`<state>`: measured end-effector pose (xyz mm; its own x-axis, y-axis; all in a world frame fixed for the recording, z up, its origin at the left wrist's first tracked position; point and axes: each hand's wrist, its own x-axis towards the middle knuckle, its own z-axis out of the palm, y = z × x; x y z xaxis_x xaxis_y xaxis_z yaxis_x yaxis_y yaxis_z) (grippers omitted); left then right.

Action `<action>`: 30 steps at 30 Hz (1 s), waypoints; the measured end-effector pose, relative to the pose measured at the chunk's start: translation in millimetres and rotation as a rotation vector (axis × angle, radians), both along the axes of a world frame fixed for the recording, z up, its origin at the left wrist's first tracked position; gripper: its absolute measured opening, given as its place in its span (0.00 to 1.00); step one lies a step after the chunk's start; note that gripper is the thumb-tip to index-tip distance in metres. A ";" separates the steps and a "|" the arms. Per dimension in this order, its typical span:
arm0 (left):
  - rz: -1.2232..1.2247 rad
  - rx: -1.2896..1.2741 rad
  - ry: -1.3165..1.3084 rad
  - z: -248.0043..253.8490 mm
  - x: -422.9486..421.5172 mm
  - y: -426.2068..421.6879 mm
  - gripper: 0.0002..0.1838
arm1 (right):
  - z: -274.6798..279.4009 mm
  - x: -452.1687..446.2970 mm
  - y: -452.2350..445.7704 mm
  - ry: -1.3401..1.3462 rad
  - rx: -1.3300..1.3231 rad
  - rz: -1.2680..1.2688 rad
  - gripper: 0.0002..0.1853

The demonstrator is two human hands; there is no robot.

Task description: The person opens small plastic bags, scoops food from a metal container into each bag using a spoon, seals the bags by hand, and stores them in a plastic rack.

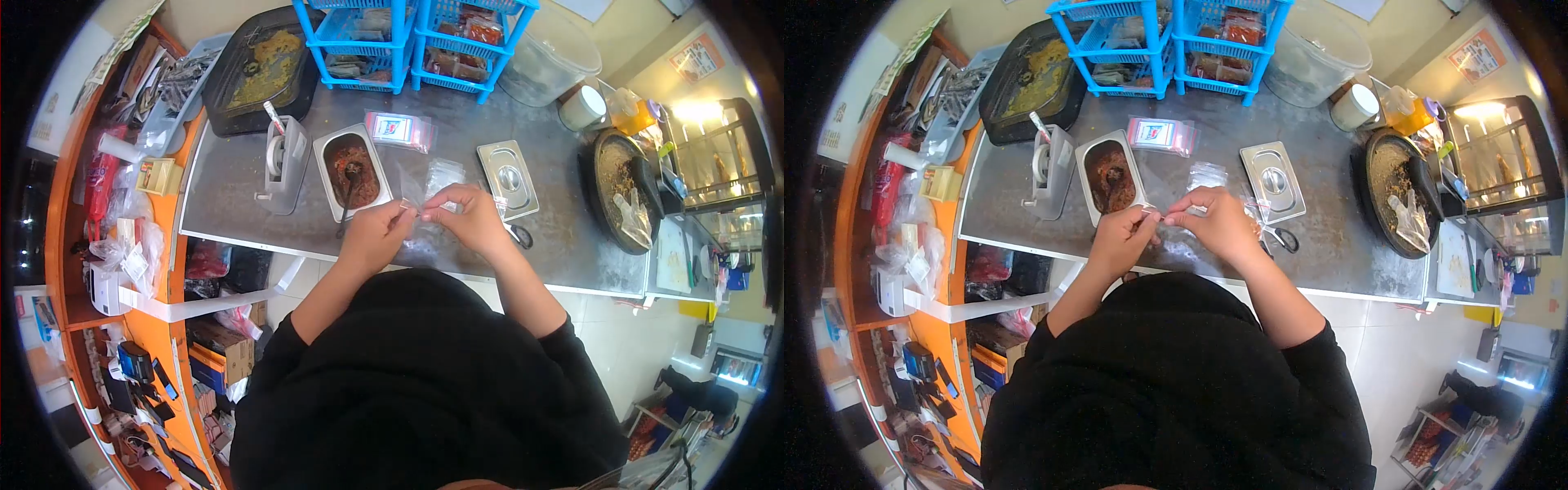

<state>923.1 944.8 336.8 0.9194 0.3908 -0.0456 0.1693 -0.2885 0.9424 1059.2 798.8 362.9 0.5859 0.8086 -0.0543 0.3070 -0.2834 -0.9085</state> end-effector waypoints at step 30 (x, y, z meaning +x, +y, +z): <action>-0.376 -0.257 -0.016 53.8 -62.6 106.2 0.30 | 55.5 -51.2 84.4 -0.538 0.194 0.558 0.06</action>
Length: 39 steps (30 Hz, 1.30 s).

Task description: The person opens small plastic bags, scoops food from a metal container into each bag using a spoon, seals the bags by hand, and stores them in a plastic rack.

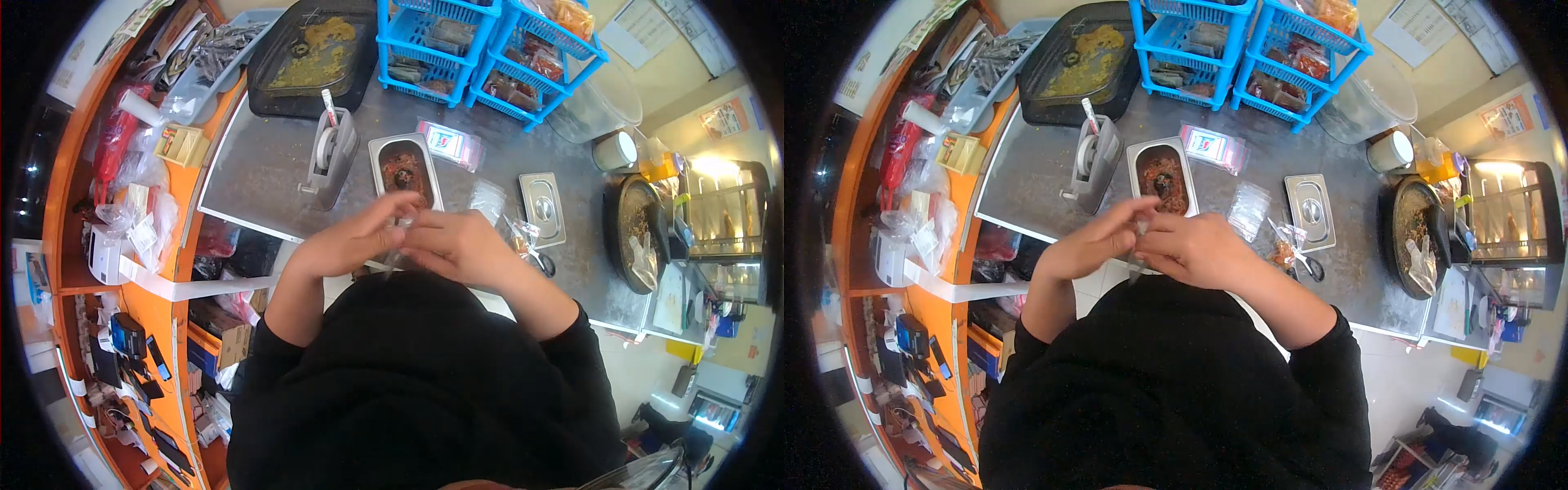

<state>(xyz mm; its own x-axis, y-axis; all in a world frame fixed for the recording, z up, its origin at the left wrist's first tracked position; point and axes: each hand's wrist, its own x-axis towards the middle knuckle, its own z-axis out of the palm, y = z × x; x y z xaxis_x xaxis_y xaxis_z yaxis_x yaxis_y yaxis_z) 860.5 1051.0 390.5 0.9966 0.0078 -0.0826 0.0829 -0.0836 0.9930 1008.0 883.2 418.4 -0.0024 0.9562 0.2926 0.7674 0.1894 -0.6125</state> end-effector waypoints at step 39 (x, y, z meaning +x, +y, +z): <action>0.647 1.045 -0.260 -164.1 5.1 -11.7 0.55 | -113.8 40.7 55.2 0.673 -0.081 -0.544 0.04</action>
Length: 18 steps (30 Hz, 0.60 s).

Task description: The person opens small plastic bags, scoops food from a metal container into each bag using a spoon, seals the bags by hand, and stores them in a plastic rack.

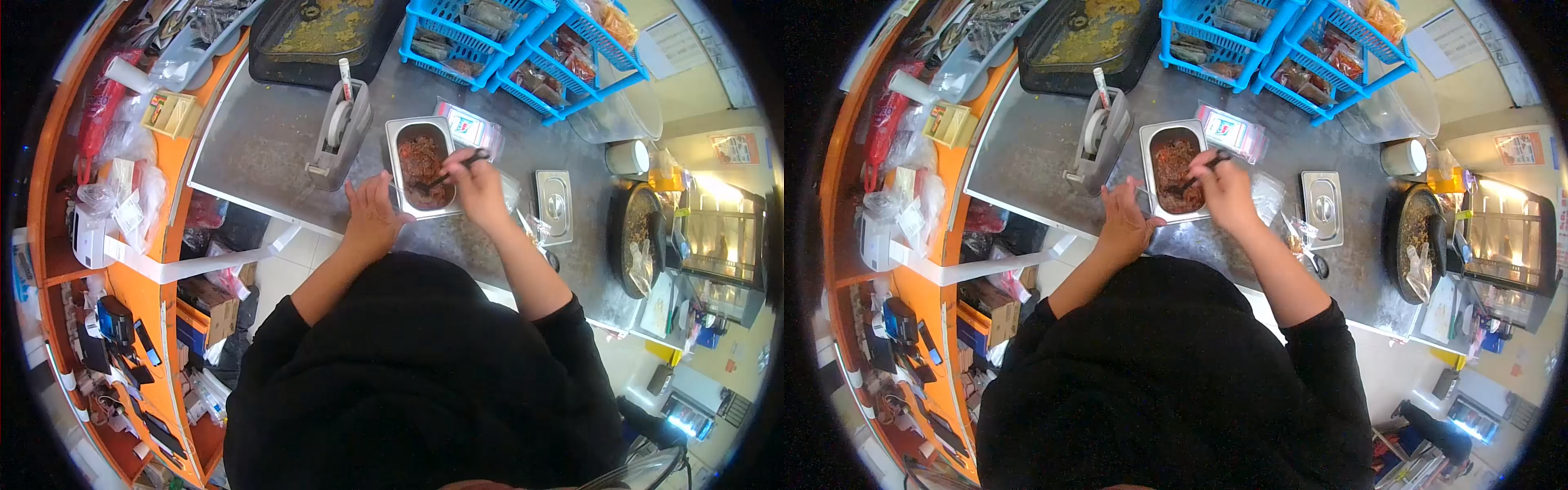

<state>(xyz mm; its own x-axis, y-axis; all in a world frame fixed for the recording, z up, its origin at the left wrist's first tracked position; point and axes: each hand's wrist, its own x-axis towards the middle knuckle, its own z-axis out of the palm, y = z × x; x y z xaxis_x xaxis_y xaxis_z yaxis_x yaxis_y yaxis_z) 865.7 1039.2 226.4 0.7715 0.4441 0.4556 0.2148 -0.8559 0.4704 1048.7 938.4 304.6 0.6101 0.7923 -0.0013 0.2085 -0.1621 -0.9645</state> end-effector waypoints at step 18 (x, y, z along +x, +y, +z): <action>0.001 -0.023 0.022 5.5 3.0 0.2 0.57 | -29.2 18.3 -13.2 0.353 0.123 -0.291 0.05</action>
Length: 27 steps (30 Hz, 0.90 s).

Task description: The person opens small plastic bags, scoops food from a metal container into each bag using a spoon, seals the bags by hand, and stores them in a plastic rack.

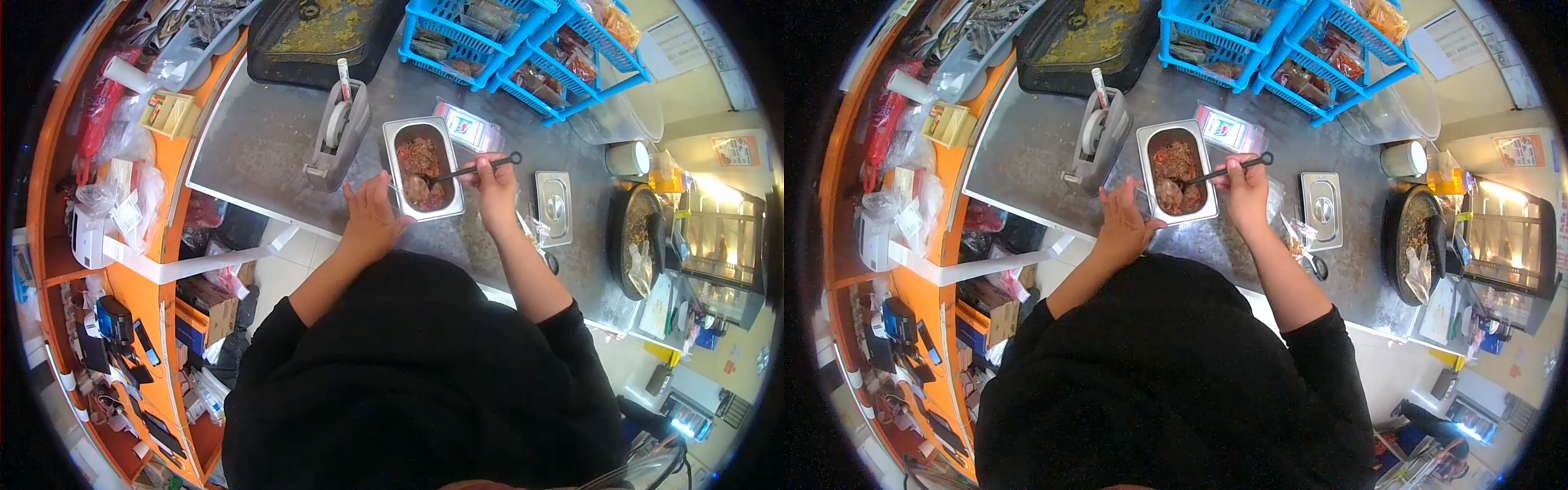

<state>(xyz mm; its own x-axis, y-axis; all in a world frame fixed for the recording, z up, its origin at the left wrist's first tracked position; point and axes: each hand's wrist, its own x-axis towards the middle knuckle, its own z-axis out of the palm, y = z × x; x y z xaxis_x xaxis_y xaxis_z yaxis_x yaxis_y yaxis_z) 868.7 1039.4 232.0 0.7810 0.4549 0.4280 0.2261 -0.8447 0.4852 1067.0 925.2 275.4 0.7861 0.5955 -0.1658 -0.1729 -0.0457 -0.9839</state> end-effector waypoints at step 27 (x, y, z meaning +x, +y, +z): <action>-0.071 -0.232 0.031 43.6 -7.2 14.9 0.58 | 15.7 -30.6 -19.5 -0.430 -0.068 0.195 0.04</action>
